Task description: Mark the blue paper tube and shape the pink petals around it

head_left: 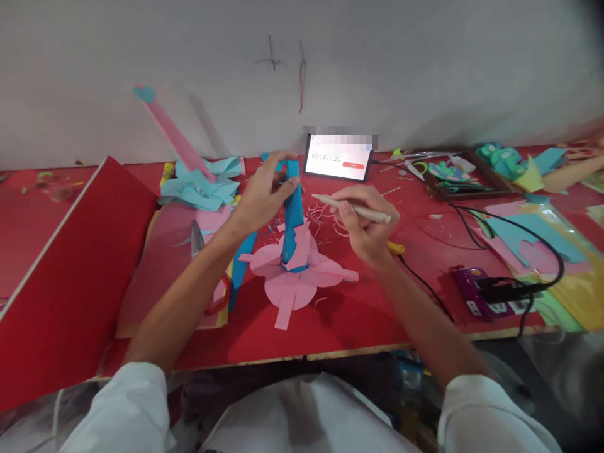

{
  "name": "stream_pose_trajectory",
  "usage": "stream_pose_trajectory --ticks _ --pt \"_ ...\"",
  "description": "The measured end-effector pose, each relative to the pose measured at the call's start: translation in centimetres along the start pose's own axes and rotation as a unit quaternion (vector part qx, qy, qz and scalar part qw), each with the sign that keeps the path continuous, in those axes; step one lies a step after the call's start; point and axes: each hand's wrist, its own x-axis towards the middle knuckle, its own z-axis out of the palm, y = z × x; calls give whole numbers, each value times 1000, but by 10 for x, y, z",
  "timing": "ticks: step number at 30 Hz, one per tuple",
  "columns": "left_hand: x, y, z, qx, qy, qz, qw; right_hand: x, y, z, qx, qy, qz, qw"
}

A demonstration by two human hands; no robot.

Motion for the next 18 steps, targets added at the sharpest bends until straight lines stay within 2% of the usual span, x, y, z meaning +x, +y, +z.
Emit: stream_pose_trajectory --ticks 2,6,11,18 --pt "2 -4 -7 -12 -12 -20 1000 27 1 3 2 -70 -28 997" --pt "5 -4 -24 5 -10 -47 999 65 5 17 29 -80 -51 995" --pt "5 2 -37 44 2 -49 998 61 12 34 37 -88 -41 995" --pt "5 -1 -39 51 18 -43 998 53 16 43 18 -122 -20 992"
